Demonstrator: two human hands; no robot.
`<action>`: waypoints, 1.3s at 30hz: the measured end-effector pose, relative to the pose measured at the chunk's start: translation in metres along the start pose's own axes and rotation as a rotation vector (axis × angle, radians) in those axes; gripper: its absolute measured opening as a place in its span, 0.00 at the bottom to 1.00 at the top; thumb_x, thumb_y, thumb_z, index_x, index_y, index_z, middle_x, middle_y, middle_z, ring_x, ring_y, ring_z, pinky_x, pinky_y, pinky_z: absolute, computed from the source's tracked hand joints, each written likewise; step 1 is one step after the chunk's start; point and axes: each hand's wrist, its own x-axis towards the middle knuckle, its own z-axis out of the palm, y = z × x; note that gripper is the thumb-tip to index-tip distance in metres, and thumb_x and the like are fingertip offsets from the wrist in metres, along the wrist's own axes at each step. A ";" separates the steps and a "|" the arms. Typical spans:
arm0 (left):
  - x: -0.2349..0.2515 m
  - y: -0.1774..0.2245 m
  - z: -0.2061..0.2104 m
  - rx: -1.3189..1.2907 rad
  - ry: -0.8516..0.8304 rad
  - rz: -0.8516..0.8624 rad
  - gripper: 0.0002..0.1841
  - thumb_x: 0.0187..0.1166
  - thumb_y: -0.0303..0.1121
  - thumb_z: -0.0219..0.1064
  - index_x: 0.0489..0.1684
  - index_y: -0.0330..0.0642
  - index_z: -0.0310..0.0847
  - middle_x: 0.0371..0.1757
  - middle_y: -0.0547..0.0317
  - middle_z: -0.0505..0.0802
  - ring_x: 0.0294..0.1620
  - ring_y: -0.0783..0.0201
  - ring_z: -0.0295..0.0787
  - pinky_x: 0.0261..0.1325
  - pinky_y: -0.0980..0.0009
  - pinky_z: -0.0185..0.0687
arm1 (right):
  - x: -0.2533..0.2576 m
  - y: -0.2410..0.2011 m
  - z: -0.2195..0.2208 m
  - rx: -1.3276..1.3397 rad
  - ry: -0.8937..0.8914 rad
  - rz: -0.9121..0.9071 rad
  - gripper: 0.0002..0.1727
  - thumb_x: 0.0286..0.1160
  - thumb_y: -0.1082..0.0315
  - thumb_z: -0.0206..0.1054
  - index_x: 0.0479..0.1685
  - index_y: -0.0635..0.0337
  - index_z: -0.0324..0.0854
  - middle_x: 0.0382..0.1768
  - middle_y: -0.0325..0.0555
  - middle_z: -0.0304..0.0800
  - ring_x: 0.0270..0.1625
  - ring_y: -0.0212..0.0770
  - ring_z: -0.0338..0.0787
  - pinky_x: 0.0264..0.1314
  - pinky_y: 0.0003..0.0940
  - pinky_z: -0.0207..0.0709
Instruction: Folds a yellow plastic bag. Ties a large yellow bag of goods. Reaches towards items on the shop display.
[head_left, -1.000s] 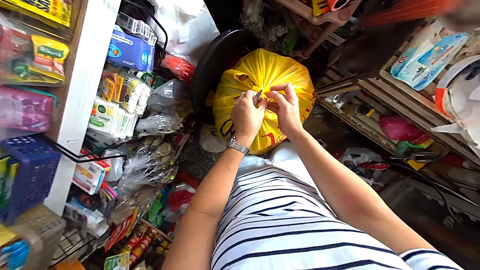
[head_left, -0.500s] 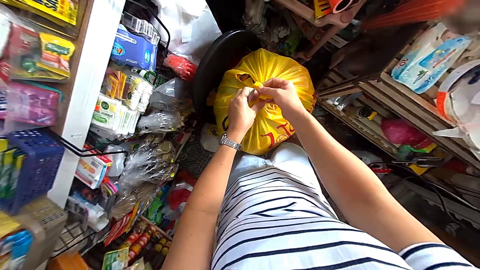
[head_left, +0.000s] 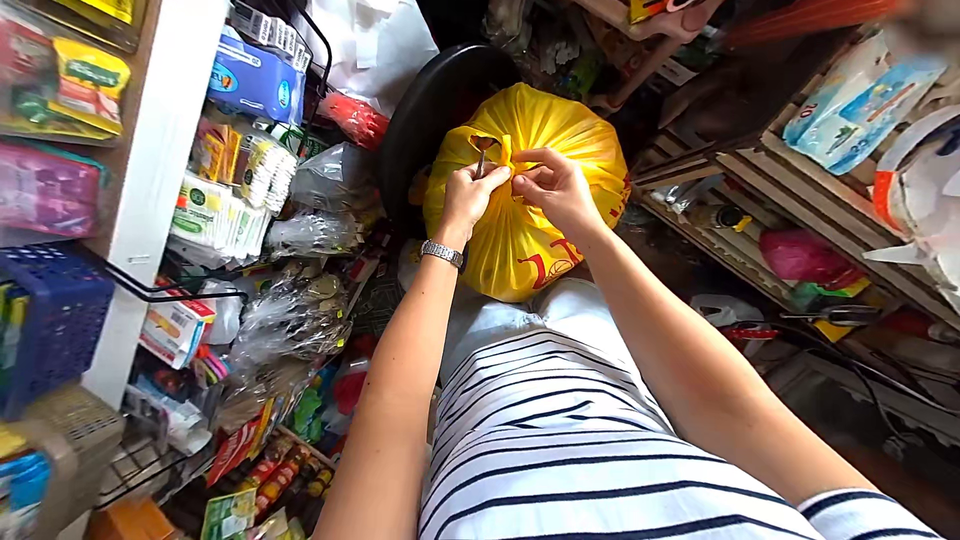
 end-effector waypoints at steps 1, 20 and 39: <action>-0.001 0.000 0.000 -0.056 -0.013 -0.009 0.10 0.82 0.36 0.71 0.52 0.41 0.90 0.31 0.64 0.85 0.19 0.76 0.64 0.21 0.77 0.58 | -0.001 0.000 0.001 0.017 0.020 0.001 0.22 0.77 0.73 0.71 0.70 0.62 0.78 0.45 0.48 0.93 0.43 0.36 0.94 0.52 0.35 0.89; -0.009 0.000 -0.015 0.493 0.122 0.550 0.05 0.74 0.31 0.70 0.40 0.40 0.88 0.41 0.54 0.91 0.36 0.62 0.84 0.41 0.64 0.78 | -0.007 0.015 0.039 -0.242 0.478 -0.234 0.21 0.62 0.74 0.78 0.58 0.61 0.85 0.33 0.44 0.93 0.32 0.36 0.93 0.38 0.35 0.88; 0.012 0.046 -0.011 1.224 -0.307 0.762 0.10 0.71 0.33 0.74 0.45 0.38 0.89 0.47 0.47 0.92 0.54 0.45 0.90 0.52 0.45 0.83 | -0.005 0.014 0.028 -0.587 0.396 -0.416 0.21 0.65 0.76 0.75 0.59 0.64 0.78 0.33 0.50 0.93 0.36 0.48 0.95 0.41 0.46 0.87</action>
